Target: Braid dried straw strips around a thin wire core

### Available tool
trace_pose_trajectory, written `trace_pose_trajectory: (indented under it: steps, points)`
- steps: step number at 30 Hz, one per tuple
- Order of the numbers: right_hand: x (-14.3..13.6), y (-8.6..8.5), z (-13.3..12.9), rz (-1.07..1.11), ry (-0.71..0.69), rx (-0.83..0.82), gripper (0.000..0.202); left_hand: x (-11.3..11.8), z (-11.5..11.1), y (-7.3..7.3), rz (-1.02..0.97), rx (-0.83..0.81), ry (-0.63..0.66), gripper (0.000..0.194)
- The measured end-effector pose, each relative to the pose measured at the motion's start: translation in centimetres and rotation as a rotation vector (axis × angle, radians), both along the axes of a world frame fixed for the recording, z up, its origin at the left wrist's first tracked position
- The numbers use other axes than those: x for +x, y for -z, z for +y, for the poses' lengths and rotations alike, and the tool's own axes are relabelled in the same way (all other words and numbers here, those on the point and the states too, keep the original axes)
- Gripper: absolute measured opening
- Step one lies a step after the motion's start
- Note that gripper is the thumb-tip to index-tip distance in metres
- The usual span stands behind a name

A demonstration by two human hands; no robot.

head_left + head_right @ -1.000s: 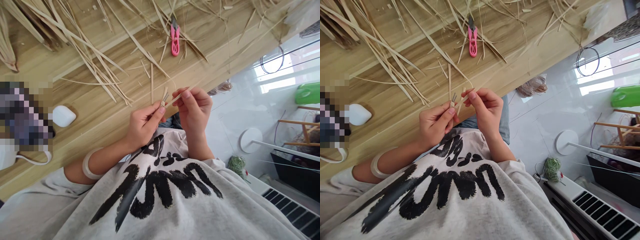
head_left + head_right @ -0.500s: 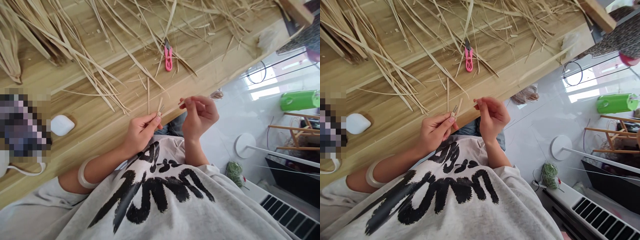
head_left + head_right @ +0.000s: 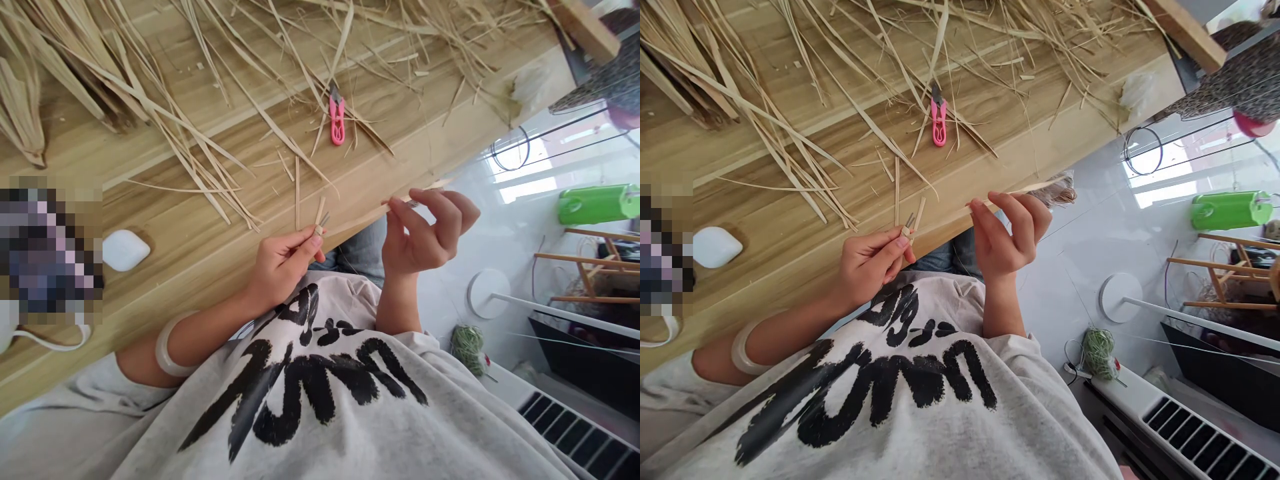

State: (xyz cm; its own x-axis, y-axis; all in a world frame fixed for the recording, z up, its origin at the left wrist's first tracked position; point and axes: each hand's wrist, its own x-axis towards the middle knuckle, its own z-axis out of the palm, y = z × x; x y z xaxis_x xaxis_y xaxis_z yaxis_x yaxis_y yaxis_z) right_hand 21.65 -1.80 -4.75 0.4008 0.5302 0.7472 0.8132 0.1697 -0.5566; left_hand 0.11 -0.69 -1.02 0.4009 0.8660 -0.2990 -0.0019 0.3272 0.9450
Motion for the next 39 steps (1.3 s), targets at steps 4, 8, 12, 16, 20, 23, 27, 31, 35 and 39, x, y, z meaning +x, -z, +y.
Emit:
trace_pose_trajectory:
  steps: [4, 8, 12, 16, 20, 23, 27, 31, 35, 39]
  points:
    - [-1.0, -1.9, -0.7, 0.107, -0.152, -0.074, 0.012, 0.0, -0.1, 0.2, -0.015, 0.023, -0.002, 0.038]
    - [-3.8, -3.3, -1.5, 0.518, -0.345, -0.166, 0.015, -0.1, -0.2, 0.2, -0.028, 0.055, 0.027, 0.040]
    - [-5.6, -3.5, -1.7, 0.918, -0.552, -0.362, 0.028, -0.4, -0.1, 0.0, -0.006, 0.137, 0.118, 0.035]
    - [-6.2, -3.8, -1.6, 1.115, -0.660, -0.434, 0.025, -0.4, 0.1, -0.3, -0.025, 0.189, 0.168, 0.033]
    - [-6.3, -4.2, -1.8, 1.124, -0.678, -0.492, 0.020, -0.3, 0.2, -0.5, -0.030, 0.165, 0.151, 0.032]
    - [-6.1, -4.3, -2.2, 1.047, -0.637, -0.506, 0.017, -0.3, 0.2, -0.4, -0.009, 0.167, 0.155, 0.033]
    - [-5.4, -4.6, -2.5, 0.836, -0.701, -0.493, 0.010, -0.2, 0.2, -0.4, -0.011, 0.185, 0.145, 0.033]
    - [-4.9, -5.0, -2.5, 0.611, -0.790, -0.430, 0.012, -0.2, 0.3, -0.4, -0.008, 0.220, 0.133, 0.036]
    - [-5.2, -5.4, -2.5, 0.521, -0.672, -0.425, 0.005, -0.2, 0.2, -0.1, 0.008, 0.236, 0.129, 0.035]
    - [-5.6, -5.2, -2.4, 0.756, -0.708, -0.482, 0.007, -0.2, 0.1, 0.1, 0.006, 0.277, 0.132, 0.030]
